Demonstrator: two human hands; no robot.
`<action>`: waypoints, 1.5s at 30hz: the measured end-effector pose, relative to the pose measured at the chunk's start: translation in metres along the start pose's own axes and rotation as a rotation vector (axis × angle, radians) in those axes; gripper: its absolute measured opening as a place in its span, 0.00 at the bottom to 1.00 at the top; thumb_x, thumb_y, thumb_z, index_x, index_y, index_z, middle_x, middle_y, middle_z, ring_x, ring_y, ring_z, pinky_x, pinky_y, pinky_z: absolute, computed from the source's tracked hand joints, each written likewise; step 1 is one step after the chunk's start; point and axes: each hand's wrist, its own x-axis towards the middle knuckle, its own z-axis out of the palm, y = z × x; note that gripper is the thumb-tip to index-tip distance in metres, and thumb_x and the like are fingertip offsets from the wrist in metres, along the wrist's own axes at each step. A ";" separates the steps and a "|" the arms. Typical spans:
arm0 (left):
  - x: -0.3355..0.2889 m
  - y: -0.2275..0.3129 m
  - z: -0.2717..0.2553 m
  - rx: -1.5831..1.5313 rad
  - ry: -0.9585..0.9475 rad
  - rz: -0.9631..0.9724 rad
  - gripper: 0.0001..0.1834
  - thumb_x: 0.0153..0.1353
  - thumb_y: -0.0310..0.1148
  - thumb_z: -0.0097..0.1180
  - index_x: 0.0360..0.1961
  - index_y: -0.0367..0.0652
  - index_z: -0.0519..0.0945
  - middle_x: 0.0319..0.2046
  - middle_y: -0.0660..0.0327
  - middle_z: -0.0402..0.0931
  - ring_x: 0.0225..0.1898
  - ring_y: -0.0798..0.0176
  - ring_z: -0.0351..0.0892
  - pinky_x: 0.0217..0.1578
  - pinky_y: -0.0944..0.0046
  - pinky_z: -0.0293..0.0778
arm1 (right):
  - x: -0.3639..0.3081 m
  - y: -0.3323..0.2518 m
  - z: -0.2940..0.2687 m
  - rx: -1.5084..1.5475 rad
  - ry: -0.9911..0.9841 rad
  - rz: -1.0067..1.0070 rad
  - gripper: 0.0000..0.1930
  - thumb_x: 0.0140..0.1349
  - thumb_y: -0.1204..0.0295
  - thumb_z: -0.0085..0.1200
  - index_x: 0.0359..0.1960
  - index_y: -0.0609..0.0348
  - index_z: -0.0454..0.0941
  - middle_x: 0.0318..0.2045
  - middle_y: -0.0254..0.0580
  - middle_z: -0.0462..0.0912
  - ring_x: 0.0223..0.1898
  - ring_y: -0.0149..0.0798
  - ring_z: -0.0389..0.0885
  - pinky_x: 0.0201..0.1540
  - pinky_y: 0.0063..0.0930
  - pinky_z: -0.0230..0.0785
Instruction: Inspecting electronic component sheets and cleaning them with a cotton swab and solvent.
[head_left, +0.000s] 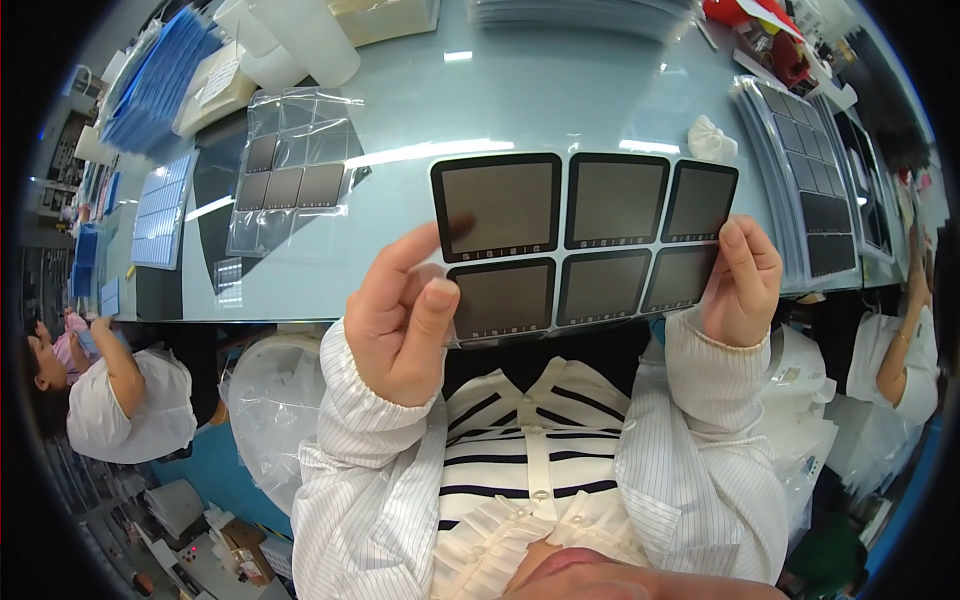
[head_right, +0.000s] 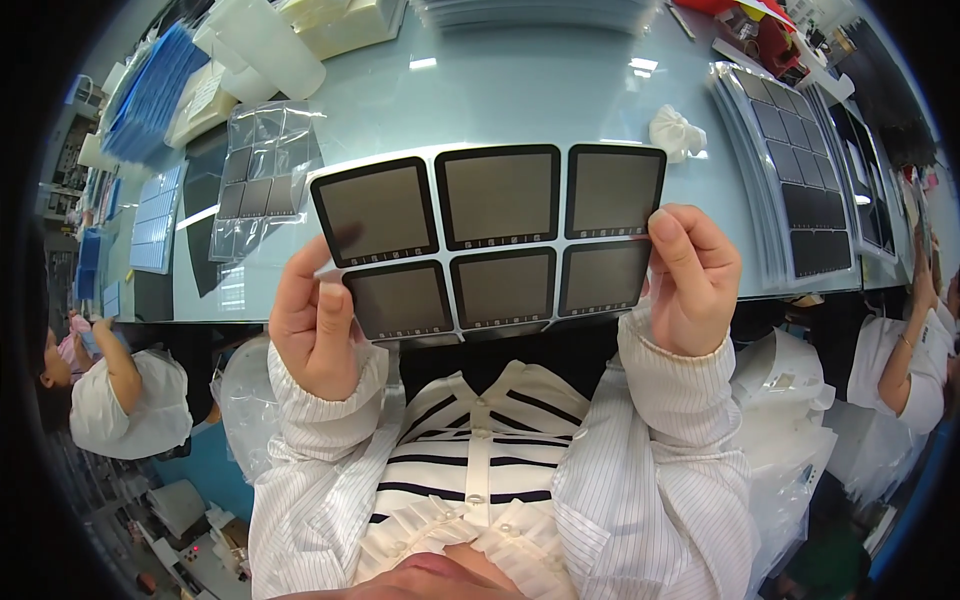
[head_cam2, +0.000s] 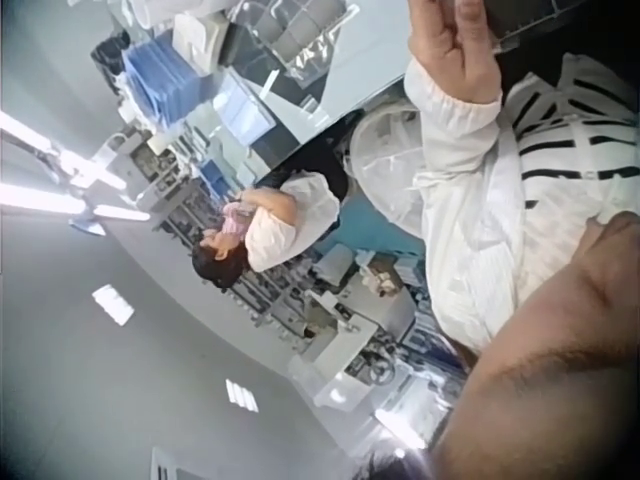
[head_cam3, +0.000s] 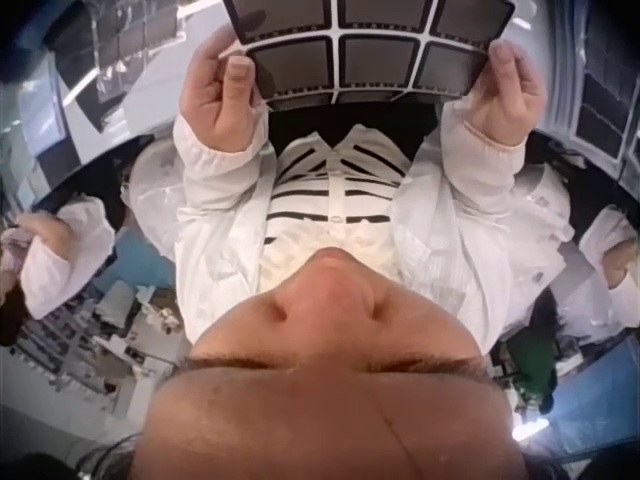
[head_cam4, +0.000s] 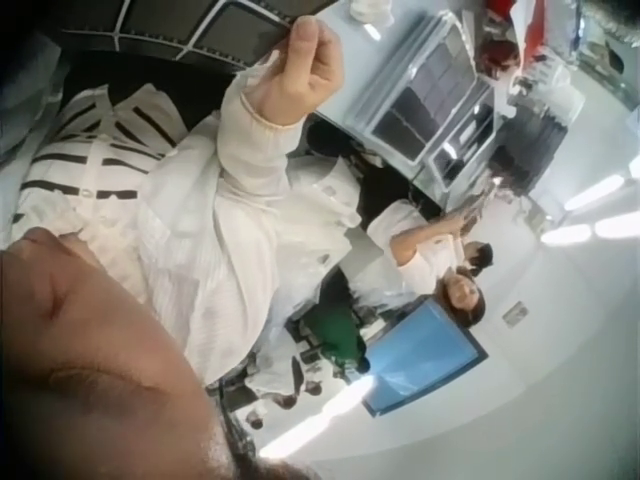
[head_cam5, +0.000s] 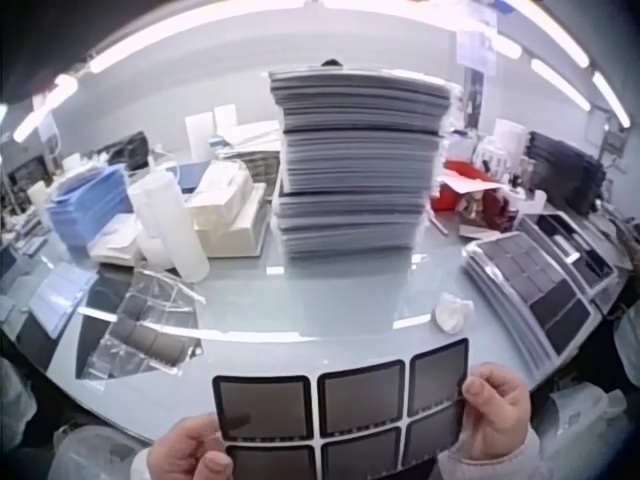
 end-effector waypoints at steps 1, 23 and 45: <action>-0.001 -0.006 -0.002 -0.001 -0.002 -0.001 0.20 0.65 0.34 0.45 0.51 0.29 0.67 0.14 0.70 0.66 0.15 0.80 0.59 0.17 0.79 0.55 | -0.001 0.002 0.008 0.006 0.105 -0.071 0.06 0.60 0.75 0.51 0.33 0.66 0.75 0.28 0.36 0.78 0.29 0.26 0.74 0.34 0.16 0.63; 0.005 -0.018 -0.009 -0.225 -0.250 0.164 0.06 0.44 0.25 0.66 0.24 0.37 0.81 0.16 0.61 0.75 0.15 0.70 0.68 0.17 0.73 0.60 | 0.021 0.037 0.012 0.040 0.016 0.440 0.07 0.60 0.72 0.50 0.32 0.64 0.75 0.26 0.35 0.78 0.26 0.25 0.75 0.32 0.16 0.67; 0.000 -0.007 0.010 0.228 0.008 0.235 0.56 0.43 0.28 0.68 0.62 0.28 0.37 0.37 0.52 0.71 0.22 0.70 0.66 0.30 0.72 0.66 | -0.036 0.029 0.051 -0.287 0.118 -0.322 0.03 0.61 0.80 0.47 0.34 0.69 0.72 0.28 0.34 0.74 0.30 0.22 0.67 0.35 0.11 0.57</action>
